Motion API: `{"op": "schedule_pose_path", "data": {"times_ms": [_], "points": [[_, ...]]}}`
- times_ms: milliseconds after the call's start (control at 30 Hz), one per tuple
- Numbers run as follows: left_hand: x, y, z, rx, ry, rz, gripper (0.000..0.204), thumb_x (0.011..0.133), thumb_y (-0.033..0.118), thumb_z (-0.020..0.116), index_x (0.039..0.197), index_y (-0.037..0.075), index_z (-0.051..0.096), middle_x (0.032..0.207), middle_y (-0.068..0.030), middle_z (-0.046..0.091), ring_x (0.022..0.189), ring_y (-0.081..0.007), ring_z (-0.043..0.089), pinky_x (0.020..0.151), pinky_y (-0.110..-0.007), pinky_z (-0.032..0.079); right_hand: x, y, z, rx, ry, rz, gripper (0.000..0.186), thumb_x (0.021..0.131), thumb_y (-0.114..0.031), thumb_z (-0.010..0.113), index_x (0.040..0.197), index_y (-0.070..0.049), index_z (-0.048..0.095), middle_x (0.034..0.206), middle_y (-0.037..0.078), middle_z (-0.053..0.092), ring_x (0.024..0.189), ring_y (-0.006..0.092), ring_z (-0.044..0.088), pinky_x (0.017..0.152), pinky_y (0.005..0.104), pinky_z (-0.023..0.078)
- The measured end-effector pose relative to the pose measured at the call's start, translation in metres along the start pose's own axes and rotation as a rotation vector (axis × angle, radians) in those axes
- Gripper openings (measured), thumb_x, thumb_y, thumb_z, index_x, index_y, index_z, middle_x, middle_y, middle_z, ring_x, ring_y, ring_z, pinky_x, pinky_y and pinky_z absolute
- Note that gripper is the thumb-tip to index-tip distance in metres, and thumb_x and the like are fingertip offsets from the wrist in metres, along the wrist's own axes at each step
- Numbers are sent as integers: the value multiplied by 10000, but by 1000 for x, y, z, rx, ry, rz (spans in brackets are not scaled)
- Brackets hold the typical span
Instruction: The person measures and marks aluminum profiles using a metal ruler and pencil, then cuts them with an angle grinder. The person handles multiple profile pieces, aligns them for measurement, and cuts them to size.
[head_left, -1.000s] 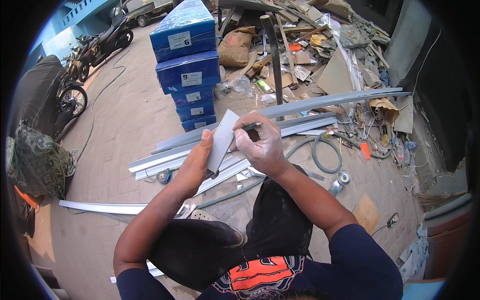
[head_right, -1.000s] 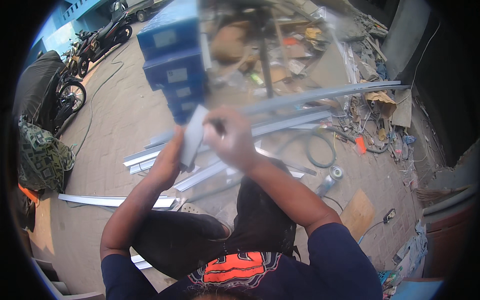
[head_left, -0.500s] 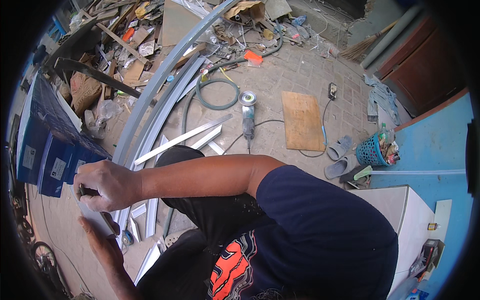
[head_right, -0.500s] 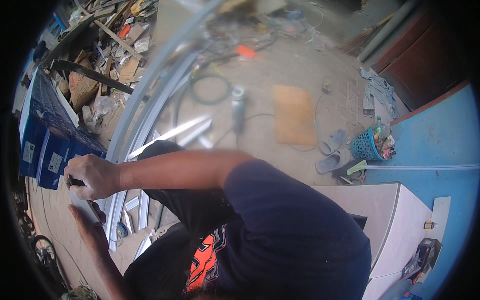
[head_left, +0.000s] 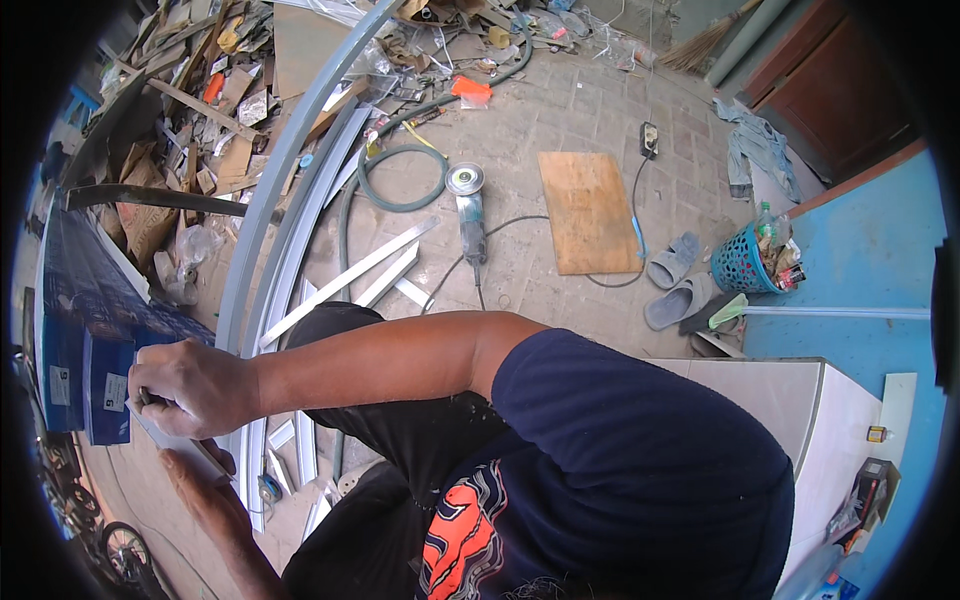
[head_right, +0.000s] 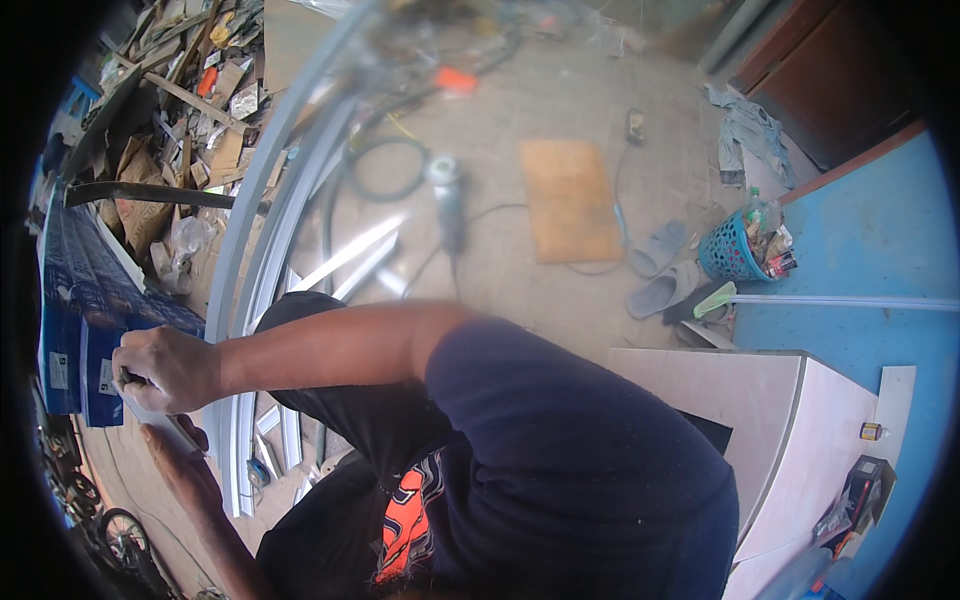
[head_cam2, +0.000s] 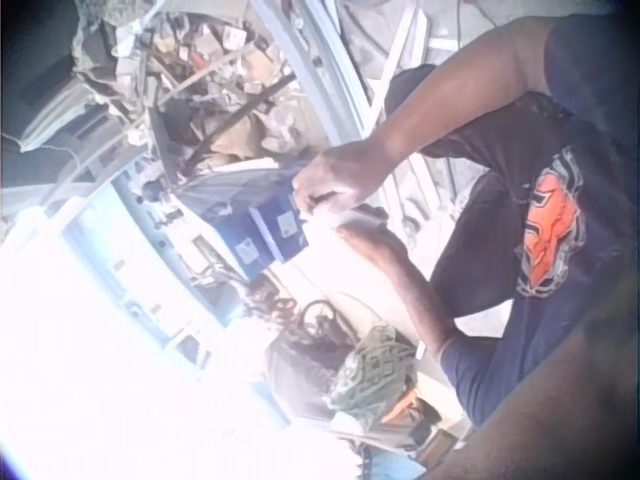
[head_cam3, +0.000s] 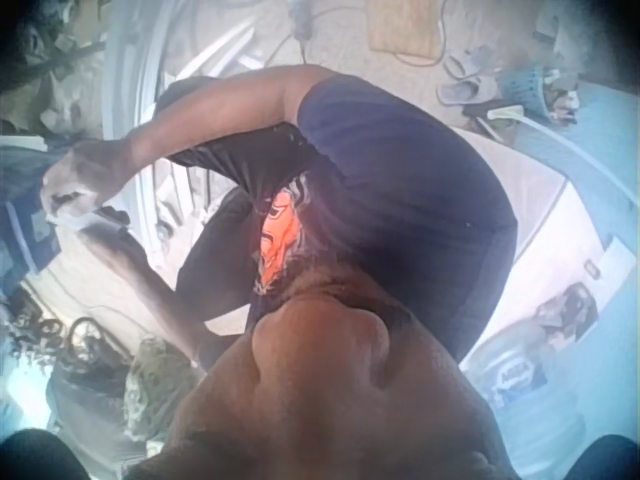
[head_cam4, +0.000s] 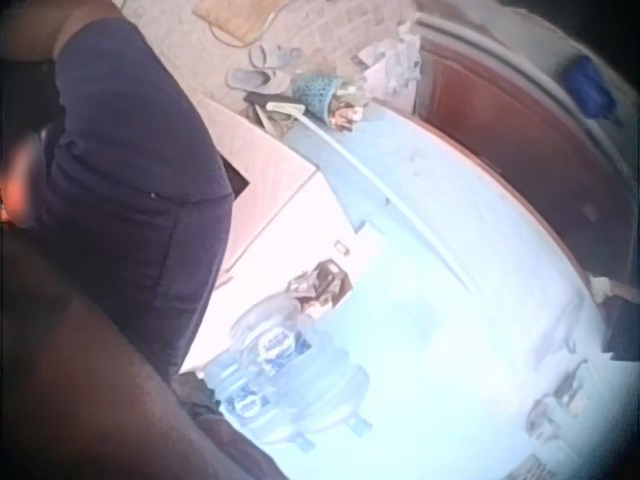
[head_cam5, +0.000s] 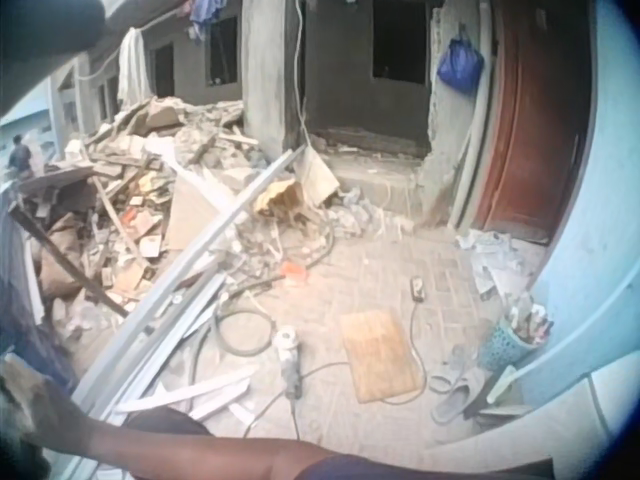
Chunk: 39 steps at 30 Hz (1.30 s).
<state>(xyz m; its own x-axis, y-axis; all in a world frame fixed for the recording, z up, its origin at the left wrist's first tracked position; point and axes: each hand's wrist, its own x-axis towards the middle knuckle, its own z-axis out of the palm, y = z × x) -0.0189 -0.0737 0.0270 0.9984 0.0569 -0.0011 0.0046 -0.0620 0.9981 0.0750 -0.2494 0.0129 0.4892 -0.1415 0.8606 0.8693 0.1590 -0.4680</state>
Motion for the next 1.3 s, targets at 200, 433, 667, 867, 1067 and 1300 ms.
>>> {"op": "schedule_pose_path", "data": {"times_ms": [200, 433, 667, 867, 1067, 1300], "points": [[10, 3, 28, 58, -42, 21, 520, 1161, 538, 524, 1382, 69, 559, 1025, -32, 639, 848, -105, 568, 729, -288, 441, 12, 2, -34, 37, -28, 29, 74, 917, -63, 734, 953, 0, 718, 882, 147, 712, 749, 296, 711, 720, 391, 581], [32, -13, 24, 477, -164, 27, 431, 1125, 484, 635, 1241, 69, 611, 876, 2, 566, 721, -80, 522, 648, -266, 413, -27, -8, -130, 251, 93, 384, 192, 1073, -154, 637, 1140, 13, 704, 849, 83, 707, 698, 140, 699, 639, 305, 560], [56, -60, -98, 738, -243, -284, 454, 1103, 460, 684, 1246, 31, 645, 710, 44, 494, 582, -68, 481, 539, -256, 396, -234, 10, -347, -479, 414, 974, 295, 1126, -236, 573, 1293, -44, 724, 872, 72, 742, 711, 118, 714, 685, 301, 583], [38, -124, -167, 735, -68, -523, 458, 1090, 466, 691, 1243, 36, 648, 813, -1, 578, 582, -89, 529, 513, -283, 441, -398, -69, -477, -1453, 324, 1346, 352, 1044, -274, 661, 1355, -114, 701, 1146, 179, 785, 1086, 386, 746, 939, 500, 582], [15, -126, -162, 659, -232, -559, 465, 1077, 491, 701, 1242, 59, 657, 885, -19, 613, 628, -114, 552, 553, -305, 450, -414, -90, -503, -1673, 212, 1388, 725, 938, -359, 814, 1551, -94, 531, 1470, 195, 650, 1355, 388, 613, 1118, 498, 495], [7, -102, -151, 542, -153, -512, 448, 1092, 506, 672, 1201, 72, 665, 891, -2, 637, 668, -99, 561, 594, -290, 458, -422, -66, -508, -1776, 89, 1437, 853, 893, -389, 863, 1582, -63, 481, 1544, 181, 597, 1461, 367, 521, 1207, 515, 404]]}}
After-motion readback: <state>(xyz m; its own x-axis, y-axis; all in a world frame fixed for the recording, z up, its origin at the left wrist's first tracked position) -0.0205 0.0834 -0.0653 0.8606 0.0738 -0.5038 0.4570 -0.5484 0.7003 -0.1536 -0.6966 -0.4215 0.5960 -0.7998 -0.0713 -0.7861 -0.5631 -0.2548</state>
